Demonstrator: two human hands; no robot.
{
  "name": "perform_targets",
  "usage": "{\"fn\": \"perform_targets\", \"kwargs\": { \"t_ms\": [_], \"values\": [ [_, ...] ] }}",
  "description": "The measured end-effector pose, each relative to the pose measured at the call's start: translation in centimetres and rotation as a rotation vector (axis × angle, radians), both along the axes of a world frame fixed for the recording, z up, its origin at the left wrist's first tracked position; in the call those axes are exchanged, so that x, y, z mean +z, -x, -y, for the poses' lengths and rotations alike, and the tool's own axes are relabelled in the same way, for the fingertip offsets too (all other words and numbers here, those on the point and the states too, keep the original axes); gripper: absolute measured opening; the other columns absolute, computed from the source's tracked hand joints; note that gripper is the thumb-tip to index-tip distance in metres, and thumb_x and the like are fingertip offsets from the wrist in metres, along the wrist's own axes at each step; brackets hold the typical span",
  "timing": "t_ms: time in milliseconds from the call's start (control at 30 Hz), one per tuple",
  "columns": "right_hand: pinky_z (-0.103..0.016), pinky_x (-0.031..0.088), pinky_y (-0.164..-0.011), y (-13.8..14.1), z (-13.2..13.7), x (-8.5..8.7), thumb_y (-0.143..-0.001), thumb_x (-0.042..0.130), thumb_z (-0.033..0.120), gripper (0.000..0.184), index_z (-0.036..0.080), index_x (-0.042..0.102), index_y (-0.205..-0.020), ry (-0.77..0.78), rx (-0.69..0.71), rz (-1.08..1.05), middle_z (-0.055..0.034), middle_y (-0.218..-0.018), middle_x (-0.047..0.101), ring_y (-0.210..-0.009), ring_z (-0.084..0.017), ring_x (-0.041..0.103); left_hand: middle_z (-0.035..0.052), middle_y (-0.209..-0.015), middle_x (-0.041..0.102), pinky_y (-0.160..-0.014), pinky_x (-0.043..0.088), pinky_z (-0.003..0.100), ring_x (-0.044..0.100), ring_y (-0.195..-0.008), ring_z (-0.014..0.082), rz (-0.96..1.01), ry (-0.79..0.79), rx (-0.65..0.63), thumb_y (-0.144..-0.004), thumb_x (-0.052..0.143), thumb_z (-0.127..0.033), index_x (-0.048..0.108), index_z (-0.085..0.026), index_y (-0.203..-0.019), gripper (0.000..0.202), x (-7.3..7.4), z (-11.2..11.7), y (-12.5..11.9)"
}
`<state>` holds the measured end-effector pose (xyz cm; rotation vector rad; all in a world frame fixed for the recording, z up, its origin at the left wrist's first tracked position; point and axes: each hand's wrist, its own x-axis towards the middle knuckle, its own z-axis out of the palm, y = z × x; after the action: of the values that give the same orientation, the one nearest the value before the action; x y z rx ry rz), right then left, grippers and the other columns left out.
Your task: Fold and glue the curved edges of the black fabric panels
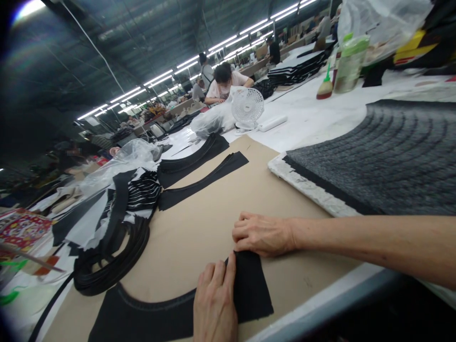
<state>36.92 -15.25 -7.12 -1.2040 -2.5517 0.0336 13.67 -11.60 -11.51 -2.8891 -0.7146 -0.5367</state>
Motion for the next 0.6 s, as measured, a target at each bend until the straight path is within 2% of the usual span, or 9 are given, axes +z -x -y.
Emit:
{"fn": "perform_targets", "kwargs": {
  "t_ms": [200,467,600],
  "values": [
    [-0.038,0.035,-0.087,-0.3,0.3,-0.3,-0.092,0.041,0.009,0.026,0.018,0.063,-0.100,-0.012,-0.017,-0.013,-0.0068,-0.091,0.064,-0.083,-0.019,0.054,0.0022,-0.095,0.058,-0.082,0.039,0.039,0.045,-0.086,0.0219,-0.019,-0.025,0.015,-0.073,0.060,0.001,0.054,-0.020,-0.133,0.063,0.2,0.0,-0.2],
    [-0.038,0.035,-0.088,-1.1,0.9,-0.9,-0.089,0.040,0.006,0.031,0.018,0.064,-0.102,0.003,-0.073,-0.051,-0.0076,-0.096,0.065,-0.088,-0.019,0.055,0.0045,-0.095,0.058,-0.081,0.040,0.040,0.044,-0.087,0.0233,-0.023,-0.068,0.021,-0.073,0.058,0.000,0.054,-0.017,-0.134,0.063,0.1,0.3,-0.3],
    [-0.036,0.037,-0.083,-1.1,1.3,-0.4,-0.091,0.039,0.005,0.032,0.018,0.066,-0.101,0.020,-0.185,-0.103,-0.0071,-0.093,0.064,-0.087,-0.019,0.056,0.0048,-0.094,0.057,-0.080,0.041,0.039,0.044,-0.086,0.0232,-0.013,-0.075,0.008,-0.074,0.058,-0.002,0.055,-0.016,-0.133,0.061,0.1,0.3,-0.3]
  ]
}}
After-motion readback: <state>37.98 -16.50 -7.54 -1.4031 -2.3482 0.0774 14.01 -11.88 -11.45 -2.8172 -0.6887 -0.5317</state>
